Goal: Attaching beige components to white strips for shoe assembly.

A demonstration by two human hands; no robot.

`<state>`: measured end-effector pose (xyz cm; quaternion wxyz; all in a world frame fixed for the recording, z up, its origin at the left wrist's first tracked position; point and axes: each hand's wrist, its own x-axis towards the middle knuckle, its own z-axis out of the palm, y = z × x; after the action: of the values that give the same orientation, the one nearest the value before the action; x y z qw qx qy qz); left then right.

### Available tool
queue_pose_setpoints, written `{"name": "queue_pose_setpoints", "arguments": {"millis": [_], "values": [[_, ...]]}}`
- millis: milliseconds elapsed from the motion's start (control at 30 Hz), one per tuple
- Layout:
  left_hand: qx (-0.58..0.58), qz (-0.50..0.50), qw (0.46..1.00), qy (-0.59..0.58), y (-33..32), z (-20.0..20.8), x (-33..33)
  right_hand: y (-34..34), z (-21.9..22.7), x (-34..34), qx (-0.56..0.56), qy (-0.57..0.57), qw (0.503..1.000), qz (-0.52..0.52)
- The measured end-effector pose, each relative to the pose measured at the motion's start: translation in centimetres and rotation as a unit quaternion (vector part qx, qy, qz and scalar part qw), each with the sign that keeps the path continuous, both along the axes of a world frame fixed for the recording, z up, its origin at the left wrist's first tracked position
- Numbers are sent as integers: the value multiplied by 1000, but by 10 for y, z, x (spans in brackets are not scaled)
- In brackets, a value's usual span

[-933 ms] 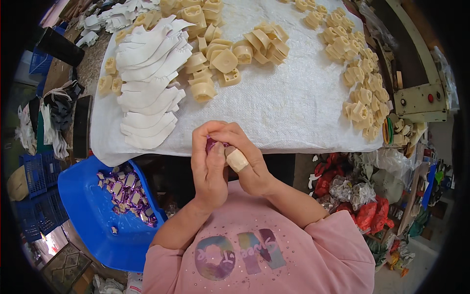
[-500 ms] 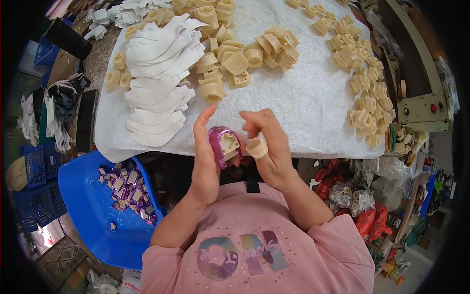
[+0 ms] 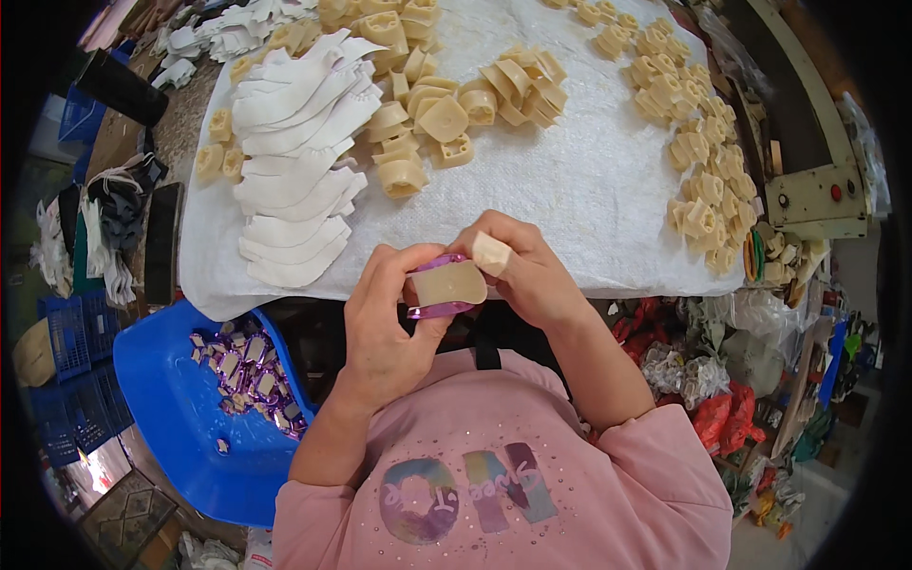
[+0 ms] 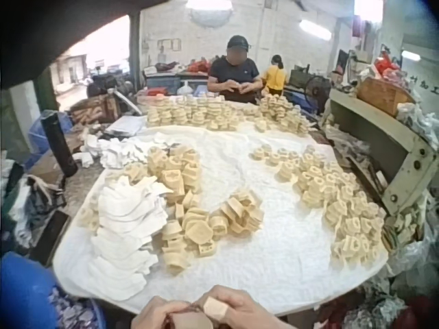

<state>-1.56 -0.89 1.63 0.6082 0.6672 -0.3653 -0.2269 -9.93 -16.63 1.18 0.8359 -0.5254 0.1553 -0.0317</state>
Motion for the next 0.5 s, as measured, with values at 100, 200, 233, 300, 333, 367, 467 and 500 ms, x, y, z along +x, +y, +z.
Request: {"name": "queue_pose_setpoints", "arguments": {"millis": [100,200,233,300,333,367,467,500], "values": [[14,-7,993,-121,1,6,1,-6,-1,-1,-45,-86,994,41],[9,-8,986,-168,-1,8,-1,-6,-1,-4,-197,-104,974,45],[10,-5,986,-169,-3,8,-3,-5,0,-4,-198,-103,974,44],[8,14,988,-155,-9,5,-4,-1,1,-3,-410,-126,903,-27],[8,33,990,-140,-12,3,-4,1,-1,-3,-411,-125,903,-28],[7,32,990,-139,-14,1,-4,2,-3,-4,-351,-84,932,-42],[-1,47,979,-201,-12,5,-4,1,-5,-5,-187,-93,978,-28],[8,49,979,-198,-12,5,-4,-2,-7,-6,-85,-129,988,-8]]}}
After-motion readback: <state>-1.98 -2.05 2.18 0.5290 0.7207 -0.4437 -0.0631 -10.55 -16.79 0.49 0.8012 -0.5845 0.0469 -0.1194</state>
